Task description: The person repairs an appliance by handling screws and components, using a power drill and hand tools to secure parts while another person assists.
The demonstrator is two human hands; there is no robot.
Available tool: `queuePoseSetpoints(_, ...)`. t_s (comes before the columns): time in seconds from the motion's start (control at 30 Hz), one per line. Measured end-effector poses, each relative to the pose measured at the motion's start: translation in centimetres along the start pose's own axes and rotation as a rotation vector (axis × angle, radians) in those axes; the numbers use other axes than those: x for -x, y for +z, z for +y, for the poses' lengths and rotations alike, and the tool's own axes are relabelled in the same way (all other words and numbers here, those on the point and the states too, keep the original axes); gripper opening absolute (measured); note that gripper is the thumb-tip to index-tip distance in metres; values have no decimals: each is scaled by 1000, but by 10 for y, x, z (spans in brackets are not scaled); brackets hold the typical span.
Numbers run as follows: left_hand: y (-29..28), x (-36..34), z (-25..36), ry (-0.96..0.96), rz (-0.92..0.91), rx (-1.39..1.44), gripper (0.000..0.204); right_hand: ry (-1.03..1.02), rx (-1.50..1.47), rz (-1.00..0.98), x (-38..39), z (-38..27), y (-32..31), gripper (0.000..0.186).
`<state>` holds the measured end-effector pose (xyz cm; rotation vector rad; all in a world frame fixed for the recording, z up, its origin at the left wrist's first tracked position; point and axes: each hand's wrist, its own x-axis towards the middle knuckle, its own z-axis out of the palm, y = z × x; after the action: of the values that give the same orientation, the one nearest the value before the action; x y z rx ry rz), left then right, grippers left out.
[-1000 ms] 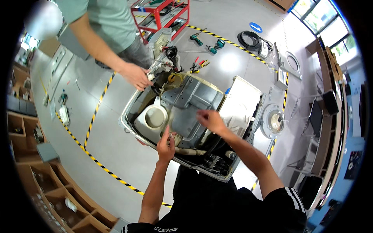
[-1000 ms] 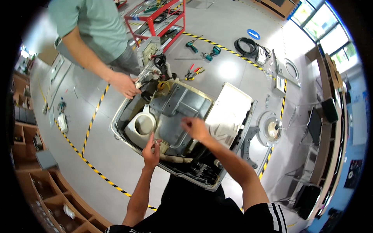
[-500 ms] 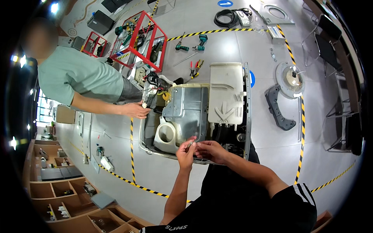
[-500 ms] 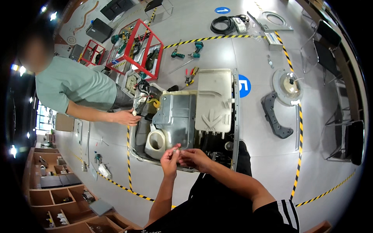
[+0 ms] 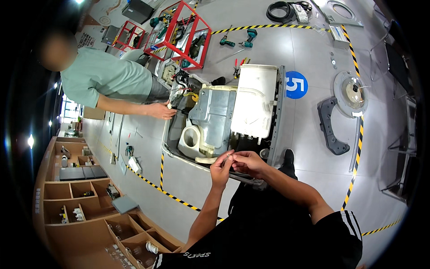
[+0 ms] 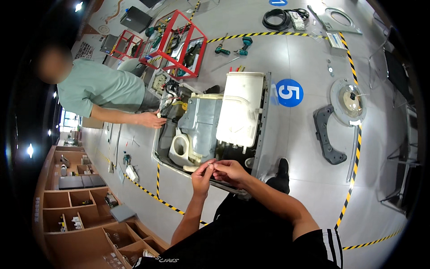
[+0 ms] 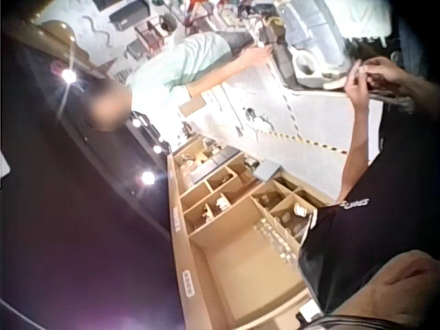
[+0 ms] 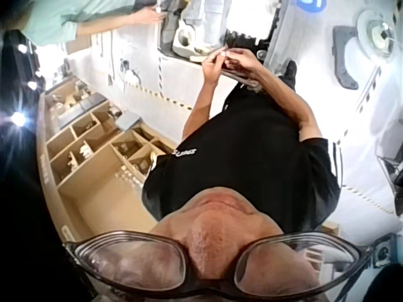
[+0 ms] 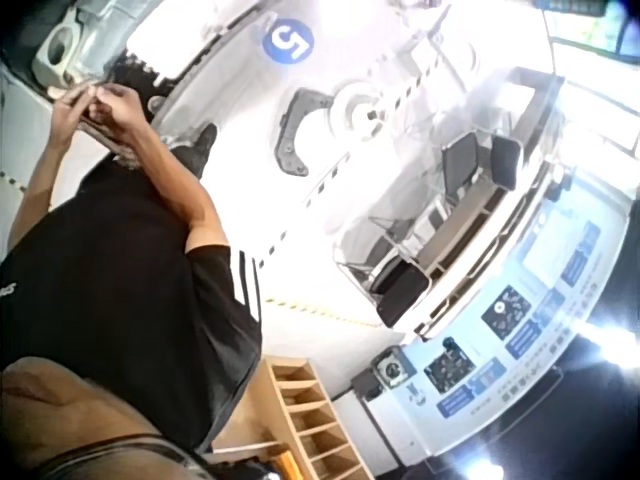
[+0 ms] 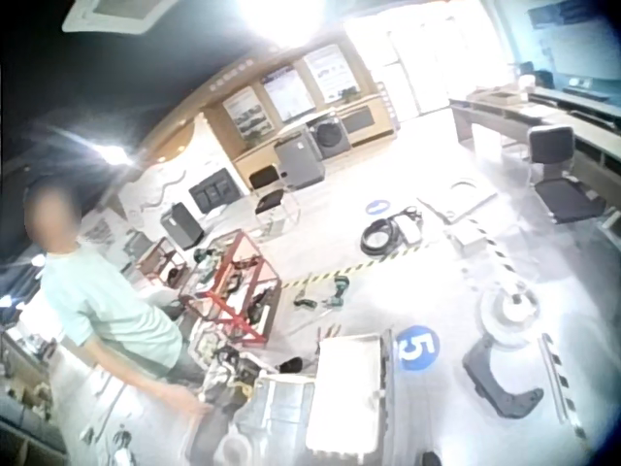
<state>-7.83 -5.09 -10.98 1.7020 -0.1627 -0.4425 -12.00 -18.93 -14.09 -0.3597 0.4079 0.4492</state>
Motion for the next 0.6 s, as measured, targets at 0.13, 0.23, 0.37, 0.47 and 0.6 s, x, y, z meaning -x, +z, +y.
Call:
queuePoseSetpoints(0.13,18,5,4,-7,11,-16,22,-10,60,-10,9,-8,-11,23)
queuePoseSetpoints(0.23,28,8,1,33,4,-22,22,-14,72,-5,17,-12,-17,22)
queuePoseSetpoints(0.37,36,9,-1,74,0,-60,21,-40,95,21,27,-17,-17,22)
queuePoseSetpoints(0.47,37,11,-5,83,1,-61,21,-62,129,16,27,-18,-19,22)
queuePoseSetpoints(0.6,35,15,-7,70,16,-52,21,-79,232,42,28,-19,-17,23)
